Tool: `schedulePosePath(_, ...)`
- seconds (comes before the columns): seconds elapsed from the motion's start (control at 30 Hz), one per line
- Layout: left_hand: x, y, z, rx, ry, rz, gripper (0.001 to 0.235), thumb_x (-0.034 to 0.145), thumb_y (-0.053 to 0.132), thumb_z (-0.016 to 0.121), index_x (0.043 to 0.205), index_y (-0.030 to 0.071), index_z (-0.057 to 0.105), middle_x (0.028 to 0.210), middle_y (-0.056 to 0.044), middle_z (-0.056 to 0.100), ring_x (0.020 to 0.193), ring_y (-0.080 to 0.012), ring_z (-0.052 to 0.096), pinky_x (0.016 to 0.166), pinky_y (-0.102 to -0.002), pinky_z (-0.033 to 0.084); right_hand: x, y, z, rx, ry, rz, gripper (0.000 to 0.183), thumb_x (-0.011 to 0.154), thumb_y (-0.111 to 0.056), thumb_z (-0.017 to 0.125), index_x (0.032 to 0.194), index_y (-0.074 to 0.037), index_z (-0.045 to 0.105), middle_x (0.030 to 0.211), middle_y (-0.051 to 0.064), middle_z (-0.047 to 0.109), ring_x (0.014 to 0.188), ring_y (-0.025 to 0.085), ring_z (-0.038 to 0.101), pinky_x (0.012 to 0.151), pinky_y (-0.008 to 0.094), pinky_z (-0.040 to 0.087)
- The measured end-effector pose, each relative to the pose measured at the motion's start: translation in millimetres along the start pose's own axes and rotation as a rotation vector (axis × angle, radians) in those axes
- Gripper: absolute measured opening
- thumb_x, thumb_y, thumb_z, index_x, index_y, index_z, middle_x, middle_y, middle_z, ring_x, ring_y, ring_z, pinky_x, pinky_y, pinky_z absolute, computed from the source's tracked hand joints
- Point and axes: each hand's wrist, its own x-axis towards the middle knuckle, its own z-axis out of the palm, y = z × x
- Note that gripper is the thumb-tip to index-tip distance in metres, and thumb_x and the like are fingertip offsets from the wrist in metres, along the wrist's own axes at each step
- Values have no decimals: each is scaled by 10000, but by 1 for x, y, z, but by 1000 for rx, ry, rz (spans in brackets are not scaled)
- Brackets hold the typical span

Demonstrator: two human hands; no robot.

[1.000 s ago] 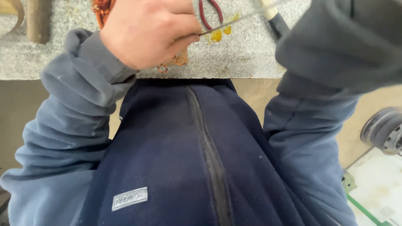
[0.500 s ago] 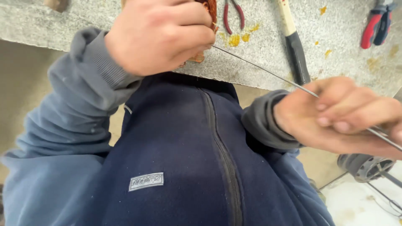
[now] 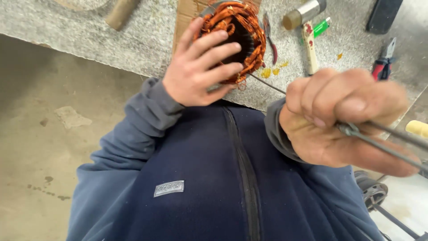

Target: Repairing and rewinding the copper coils of an electric motor stator on a workshop workbench.

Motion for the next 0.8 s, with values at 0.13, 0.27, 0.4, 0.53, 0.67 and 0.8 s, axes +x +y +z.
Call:
schedulePosePath(0.13,3,10,6,24,-14,-72,358,916,290,813,1219,142,694,1467,-75,585,1430,-313,479,1294,-612,210,-2,10,-10,-146,-225,52,853,913,-872,369,729,-74,607,550,-10,463,445,144,347,450,376,240)
schedulePosePath(0.27,15,12,1,-8,-57,-69,324,899,286,807,1142,117,675,1429,-72,591,1416,-309,467,1288,-602,218,-14,35,6,-6,-135,-142,753,920,-802,401,563,-139,420,479,-56,333,404,91,248,396,306,174)
schedulePosePath(0.4,27,16,-5,-51,-143,-101,356,882,287,828,1134,90,671,1367,-82,603,1358,-306,476,1271,-551,260,-16,44,18,0,-10,-166,715,934,-745,429,568,-131,407,500,-32,354,412,116,260,401,321,203)
schedulePosePath(0.53,40,18,-14,-91,-235,-176,355,823,260,826,1081,80,660,1253,-86,614,1278,-318,498,1235,-558,278,-10,49,31,-68,-7,-134,686,972,-679,454,572,-123,412,498,-23,356,406,118,274,400,317,212)
schedulePosePath(0.67,37,10,-13,-120,-229,-138,318,831,164,786,1107,72,659,1278,-81,615,1313,-321,494,1268,-537,270,-14,51,30,-11,31,-103,692,967,-689,448,583,-113,421,511,-18,358,424,126,281,417,325,213)
schedulePosePath(0.8,41,12,-17,-109,-274,-119,361,755,132,752,1097,57,663,1237,-94,622,1292,-333,498,1248,-557,241,-18,50,27,-21,50,-57,682,960,-687,447,593,-114,420,535,-15,367,463,133,301,447,332,231)
